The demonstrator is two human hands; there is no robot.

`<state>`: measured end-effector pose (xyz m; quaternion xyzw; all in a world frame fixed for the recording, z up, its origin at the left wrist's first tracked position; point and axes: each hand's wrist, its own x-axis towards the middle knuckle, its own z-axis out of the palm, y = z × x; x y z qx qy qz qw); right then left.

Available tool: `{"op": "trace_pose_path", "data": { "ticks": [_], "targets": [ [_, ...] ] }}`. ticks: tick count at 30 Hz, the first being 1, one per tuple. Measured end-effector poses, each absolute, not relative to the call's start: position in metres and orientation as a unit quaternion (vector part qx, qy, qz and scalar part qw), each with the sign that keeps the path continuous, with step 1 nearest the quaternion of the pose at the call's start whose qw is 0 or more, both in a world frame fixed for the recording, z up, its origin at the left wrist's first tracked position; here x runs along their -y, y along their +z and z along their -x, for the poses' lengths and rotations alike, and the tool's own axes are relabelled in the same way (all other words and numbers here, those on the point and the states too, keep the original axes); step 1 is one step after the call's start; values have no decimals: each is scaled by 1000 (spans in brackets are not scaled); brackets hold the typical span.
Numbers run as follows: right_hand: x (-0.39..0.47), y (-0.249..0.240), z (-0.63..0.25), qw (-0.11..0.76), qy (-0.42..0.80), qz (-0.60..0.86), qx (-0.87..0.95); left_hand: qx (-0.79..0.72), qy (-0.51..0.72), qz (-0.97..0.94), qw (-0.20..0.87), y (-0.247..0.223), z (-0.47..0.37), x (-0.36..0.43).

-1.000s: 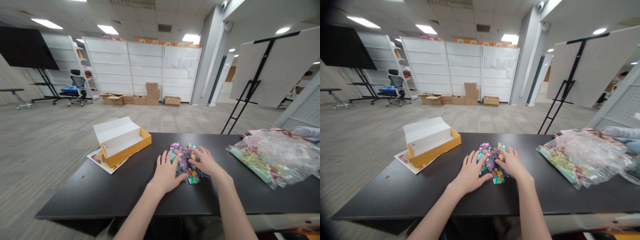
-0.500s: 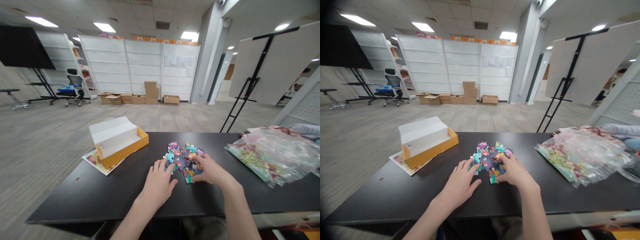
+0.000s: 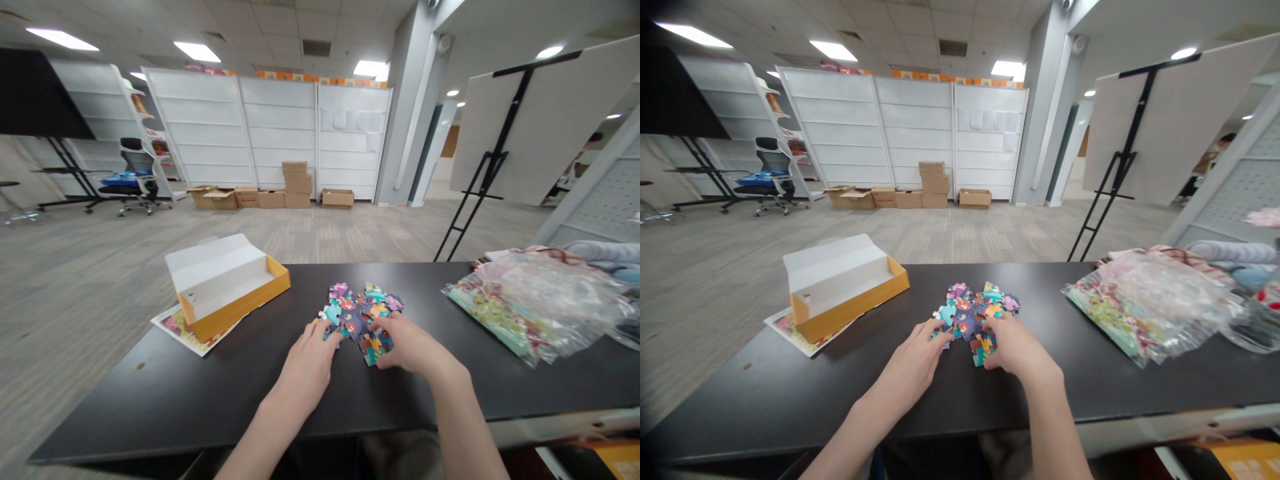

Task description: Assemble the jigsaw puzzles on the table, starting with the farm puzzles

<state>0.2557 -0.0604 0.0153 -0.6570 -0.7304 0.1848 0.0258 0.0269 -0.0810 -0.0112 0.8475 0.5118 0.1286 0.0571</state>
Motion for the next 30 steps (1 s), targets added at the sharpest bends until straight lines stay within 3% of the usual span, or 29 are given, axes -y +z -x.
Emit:
{"op": "trace_pose_path", "data": {
  "ticks": [10,18,30],
  "targets": [
    [49,10,-265,29,134,674,726,-500,136,-853,60,-9,-36,71],
    [25,23,-258,151,38,679,718,-484,164,-857,60,-8,-34,70],
    [-4,-4,-230,43,11,704,709,-462,207,-861,49,3,-1,68]
  ]
}}
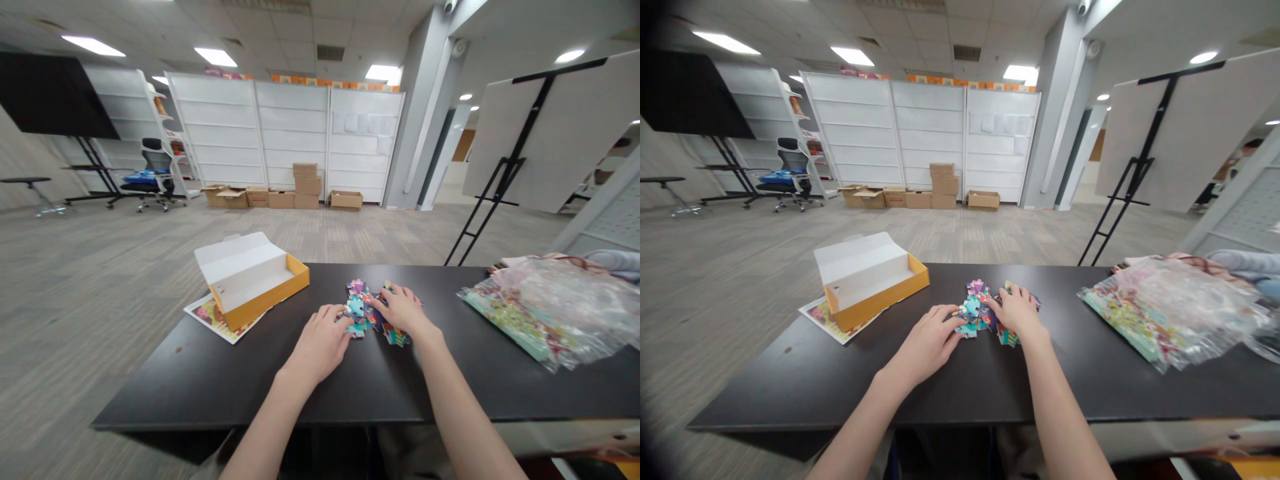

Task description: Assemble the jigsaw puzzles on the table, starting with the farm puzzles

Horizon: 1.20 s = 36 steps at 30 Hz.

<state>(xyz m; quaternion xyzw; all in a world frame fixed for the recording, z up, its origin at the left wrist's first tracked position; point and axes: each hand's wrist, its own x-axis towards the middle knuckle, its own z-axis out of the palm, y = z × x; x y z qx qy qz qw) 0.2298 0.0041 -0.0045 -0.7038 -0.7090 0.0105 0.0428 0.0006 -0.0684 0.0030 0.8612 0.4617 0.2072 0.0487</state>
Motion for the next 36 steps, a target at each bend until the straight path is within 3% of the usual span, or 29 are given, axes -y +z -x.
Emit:
{"op": "trace_pose_path", "data": {
  "ticks": [5,9,17,21,26,30,33,36],
  "targets": [
    [-3,-13,-234,81,-15,710,699,-472,206,-857,36,2,10,69],
    [-5,-22,-240,162,-41,709,686,-477,211,-853,18,0,12,69],
    [-6,-5,-250,480,82,601,634,-500,249,-829,24,1,3,67],
    [-1,3,-248,561,162,570,577,-513,305,-795,106,0,-3,63],
    [18,15,-236,499,323,459,660,-463,413,-649,441,2,-13,57],
    [38,29,-221,433,349,383,738,-375,432,-473,670,9,-14,61],
    [44,32,-214,397,323,341,789,-351,448,-461,681,7,-12,64],
    [41,25,-214,360,278,361,814,-388,472,-511,605,0,-7,60]
  ]
}}
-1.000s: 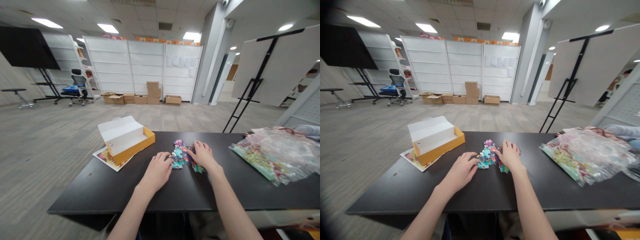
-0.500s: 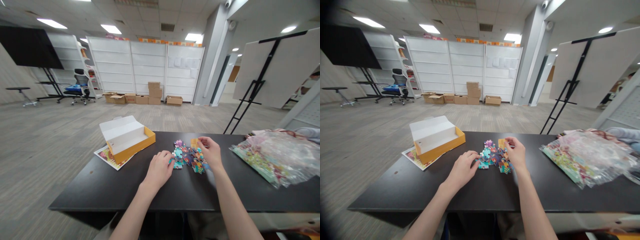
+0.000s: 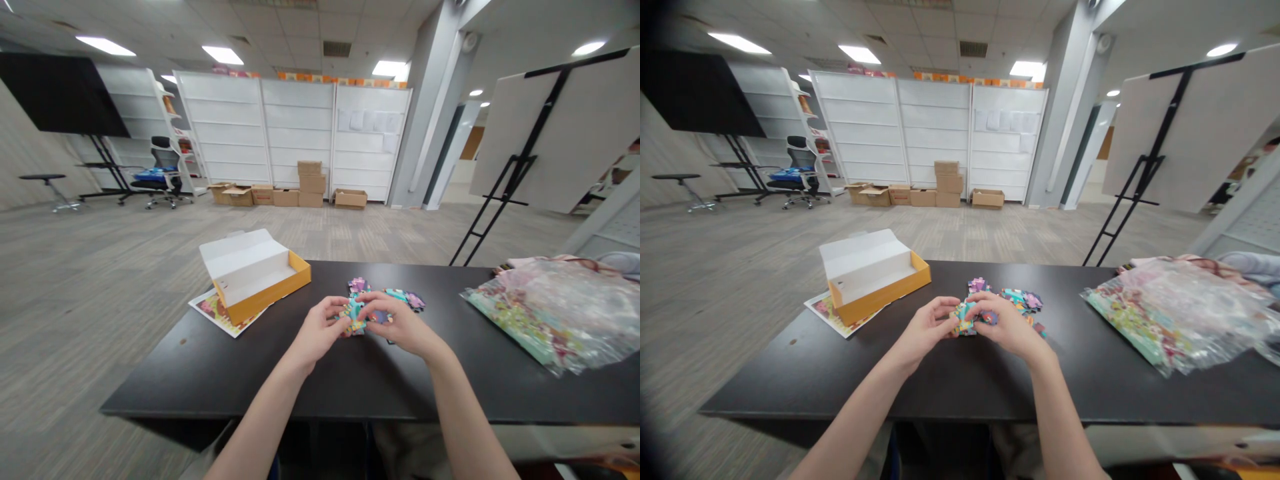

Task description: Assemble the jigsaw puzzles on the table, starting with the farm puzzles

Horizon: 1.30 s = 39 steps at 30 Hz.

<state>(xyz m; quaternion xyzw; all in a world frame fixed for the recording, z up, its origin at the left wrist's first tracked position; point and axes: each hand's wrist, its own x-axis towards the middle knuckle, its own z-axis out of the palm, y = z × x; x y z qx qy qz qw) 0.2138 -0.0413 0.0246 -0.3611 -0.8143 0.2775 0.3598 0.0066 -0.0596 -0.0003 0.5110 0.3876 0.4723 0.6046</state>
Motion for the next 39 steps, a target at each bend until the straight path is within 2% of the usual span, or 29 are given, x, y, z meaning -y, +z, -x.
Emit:
{"op": "trace_pose_path", "data": {
  "ticks": [5,10,13,20,27,32,35,39],
  "targets": [
    [31,7,-225,336,206,435,810,-436,427,-627,484,-5,16,54],
    [27,0,-230,269,160,476,822,-406,309,-685,520,-3,38,66],
    [26,1,-228,251,152,476,829,-419,265,-709,502,-3,44,74],
    [23,-3,-228,248,152,480,827,-495,228,-770,333,1,57,76],
    [25,-2,-225,264,159,478,823,-490,196,-789,314,3,61,75],
    [25,0,-226,261,157,478,824,-546,144,-794,225,6,59,75],
    [26,2,-228,254,153,485,823,-514,172,-805,239,7,65,72],
    [27,5,-229,250,154,493,819,-439,180,-816,331,8,75,72]
  ]
}}
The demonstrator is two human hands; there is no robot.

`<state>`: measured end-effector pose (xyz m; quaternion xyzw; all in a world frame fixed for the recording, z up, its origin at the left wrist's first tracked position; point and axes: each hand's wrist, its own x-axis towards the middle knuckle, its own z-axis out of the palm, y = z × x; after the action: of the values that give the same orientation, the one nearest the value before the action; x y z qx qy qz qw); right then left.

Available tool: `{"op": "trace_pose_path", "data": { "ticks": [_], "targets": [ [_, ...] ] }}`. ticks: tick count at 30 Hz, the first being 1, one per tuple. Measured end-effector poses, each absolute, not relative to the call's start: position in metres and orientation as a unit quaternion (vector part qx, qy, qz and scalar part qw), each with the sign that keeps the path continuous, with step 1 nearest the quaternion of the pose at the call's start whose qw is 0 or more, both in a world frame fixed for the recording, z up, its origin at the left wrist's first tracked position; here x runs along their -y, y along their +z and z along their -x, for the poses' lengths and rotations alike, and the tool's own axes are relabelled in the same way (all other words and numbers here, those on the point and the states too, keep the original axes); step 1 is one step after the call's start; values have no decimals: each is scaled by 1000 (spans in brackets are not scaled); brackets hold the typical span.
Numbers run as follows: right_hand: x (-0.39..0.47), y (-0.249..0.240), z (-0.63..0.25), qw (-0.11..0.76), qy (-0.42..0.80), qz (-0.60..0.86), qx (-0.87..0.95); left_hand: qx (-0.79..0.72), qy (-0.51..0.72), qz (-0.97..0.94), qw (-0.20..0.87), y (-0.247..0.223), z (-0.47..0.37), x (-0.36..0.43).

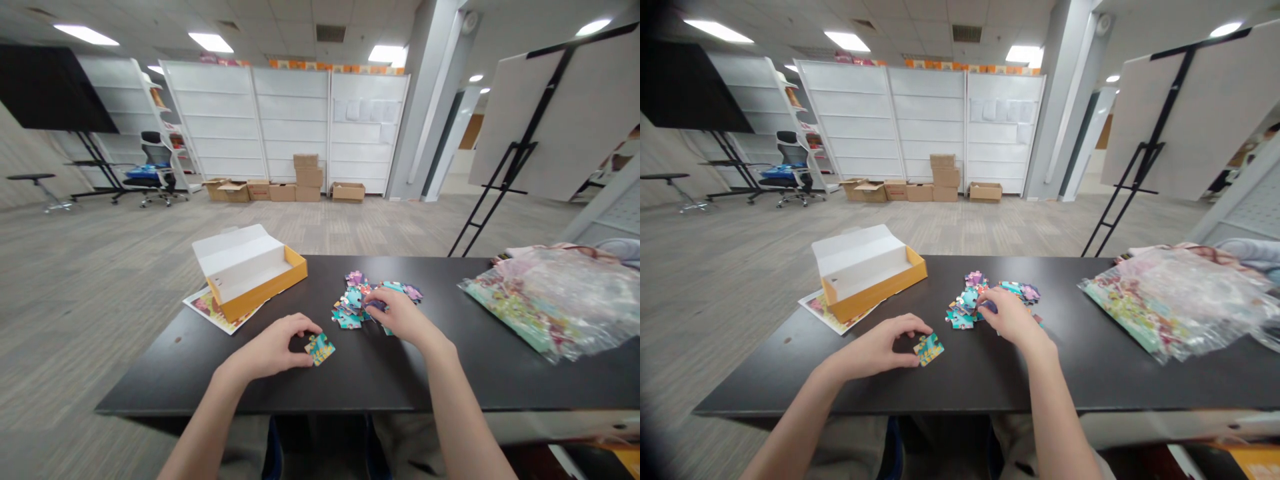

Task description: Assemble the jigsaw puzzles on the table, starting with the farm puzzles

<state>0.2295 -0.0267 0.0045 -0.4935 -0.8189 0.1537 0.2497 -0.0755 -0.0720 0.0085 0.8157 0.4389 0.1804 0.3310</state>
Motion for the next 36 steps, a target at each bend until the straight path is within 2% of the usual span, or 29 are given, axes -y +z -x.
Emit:
{"op": "trace_pose_path", "data": {
  "ticks": [3,9,19,23,28,36],
  "targets": [
    [27,5,-230,255,161,493,816,-457,148,-807,344,9,75,75],
    [29,6,-238,243,159,503,814,-486,117,-813,299,7,54,80],
    [34,-11,-273,138,141,606,770,-443,184,-844,241,7,8,84],
    [36,-8,-275,146,136,602,773,-462,225,-837,189,7,0,73],
    [34,-10,-276,137,151,585,785,-498,158,-846,106,7,-17,65],
    [29,-12,-276,159,180,576,781,-503,146,-846,101,2,-24,53]
  ]
}}
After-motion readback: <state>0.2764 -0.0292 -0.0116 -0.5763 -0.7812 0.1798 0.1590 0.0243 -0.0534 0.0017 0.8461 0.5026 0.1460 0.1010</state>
